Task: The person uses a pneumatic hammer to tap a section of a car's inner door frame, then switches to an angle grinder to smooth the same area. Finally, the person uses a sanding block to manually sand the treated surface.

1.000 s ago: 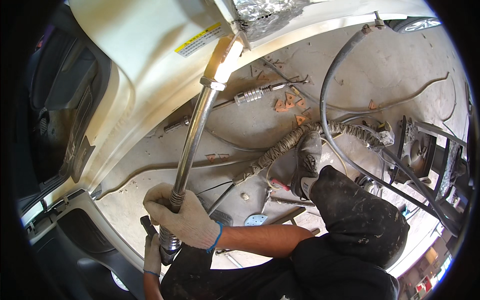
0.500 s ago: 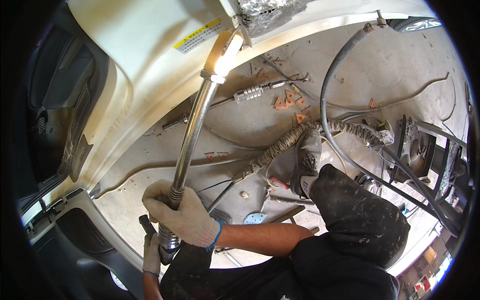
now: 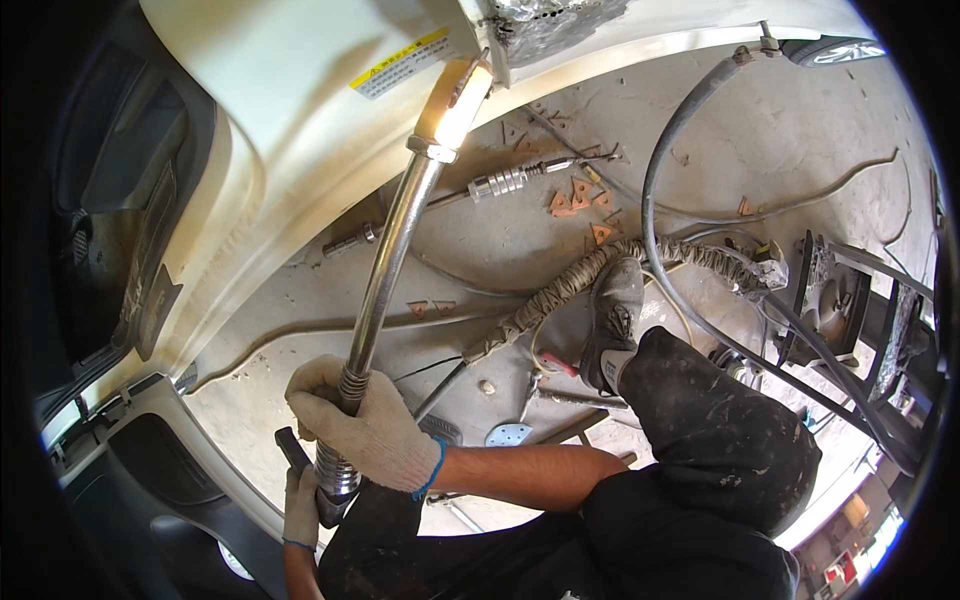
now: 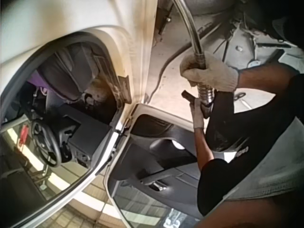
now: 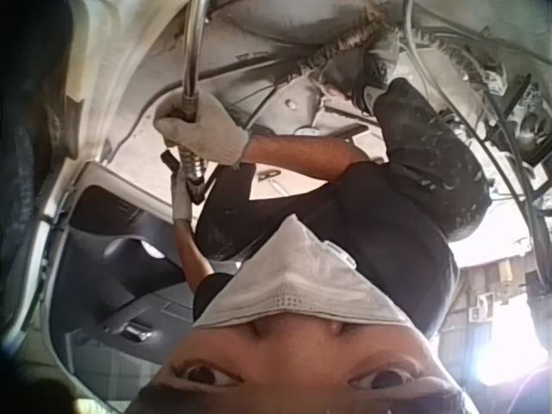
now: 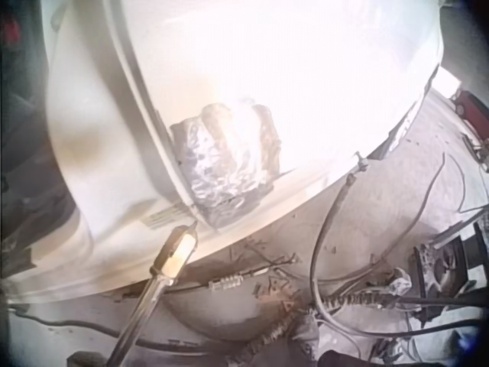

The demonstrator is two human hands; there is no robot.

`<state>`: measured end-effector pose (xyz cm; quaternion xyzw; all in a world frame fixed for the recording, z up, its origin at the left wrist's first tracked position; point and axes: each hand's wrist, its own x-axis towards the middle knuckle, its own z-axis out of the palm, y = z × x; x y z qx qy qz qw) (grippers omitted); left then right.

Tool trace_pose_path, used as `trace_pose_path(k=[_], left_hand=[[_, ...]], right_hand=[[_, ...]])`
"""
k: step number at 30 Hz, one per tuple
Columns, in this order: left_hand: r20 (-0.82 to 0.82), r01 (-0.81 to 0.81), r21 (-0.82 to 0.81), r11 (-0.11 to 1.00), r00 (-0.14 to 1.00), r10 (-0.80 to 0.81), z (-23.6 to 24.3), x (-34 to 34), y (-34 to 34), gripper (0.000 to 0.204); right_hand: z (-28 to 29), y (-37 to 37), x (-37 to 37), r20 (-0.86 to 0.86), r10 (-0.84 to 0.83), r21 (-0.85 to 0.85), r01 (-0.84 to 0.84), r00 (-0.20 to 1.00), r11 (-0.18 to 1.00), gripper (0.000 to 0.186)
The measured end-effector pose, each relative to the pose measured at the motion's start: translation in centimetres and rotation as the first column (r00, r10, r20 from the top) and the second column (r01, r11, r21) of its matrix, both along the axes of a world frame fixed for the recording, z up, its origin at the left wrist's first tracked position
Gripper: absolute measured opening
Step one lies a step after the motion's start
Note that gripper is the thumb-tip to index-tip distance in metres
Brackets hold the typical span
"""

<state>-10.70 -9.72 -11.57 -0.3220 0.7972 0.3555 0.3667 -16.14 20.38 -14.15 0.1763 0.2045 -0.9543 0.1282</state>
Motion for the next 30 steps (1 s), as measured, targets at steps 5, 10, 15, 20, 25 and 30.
trace_pose_path(k=[5, 10, 15, 20, 25, 30], left_hand=[[0.001, -0.001, -0.010, 1.000, 1.000, 0.001, 0.1, -0.1, 0.2, 0.048], [0.001, 0.012, -0.008, 1.000, 1.000, -0.012, 0.1, -0.1, 0.0, 0.053], [0.006, 0.001, -0.016, 1.000, 1.000, -0.001, 0.0, -0.1, -0.2, 0.051], [0.003, -0.011, -0.004, 1.000, 1.000, 0.011, -0.2, 0.0, -0.6, 0.051], [-0.005, -0.020, -0.003, 1.000, 1.000, 0.020, -0.1, -0.2, 0.1, 0.052], [-0.011, -0.038, -0.041, 0.998, 0.999, 0.038, -0.1, -0.2, 0.4, 0.048]], right_hand=[[0.6, -0.1, -0.1, 0.002, -0.039, 0.053, 0.039, 0.999, 0.998, 0.014], [0.7, 0.1, -0.2, 0.007, -0.031, 0.057, 0.030, 1.000, 0.998, 0.014], [0.5, 0.1, -0.2, 0.009, -0.013, 0.056, 0.012, 1.000, 0.998, 0.014], [0.5, 0.1, -0.3, -0.006, -0.025, 0.060, 0.025, 1.000, 0.998, 0.015], [0.3, 0.3, -0.2, -0.008, 0.003, 0.026, -0.003, 1.000, 1.000, 0.014], [0.5, 0.6, -0.3, -0.016, 0.006, 0.035, -0.005, 1.000, 0.999, 0.013]])
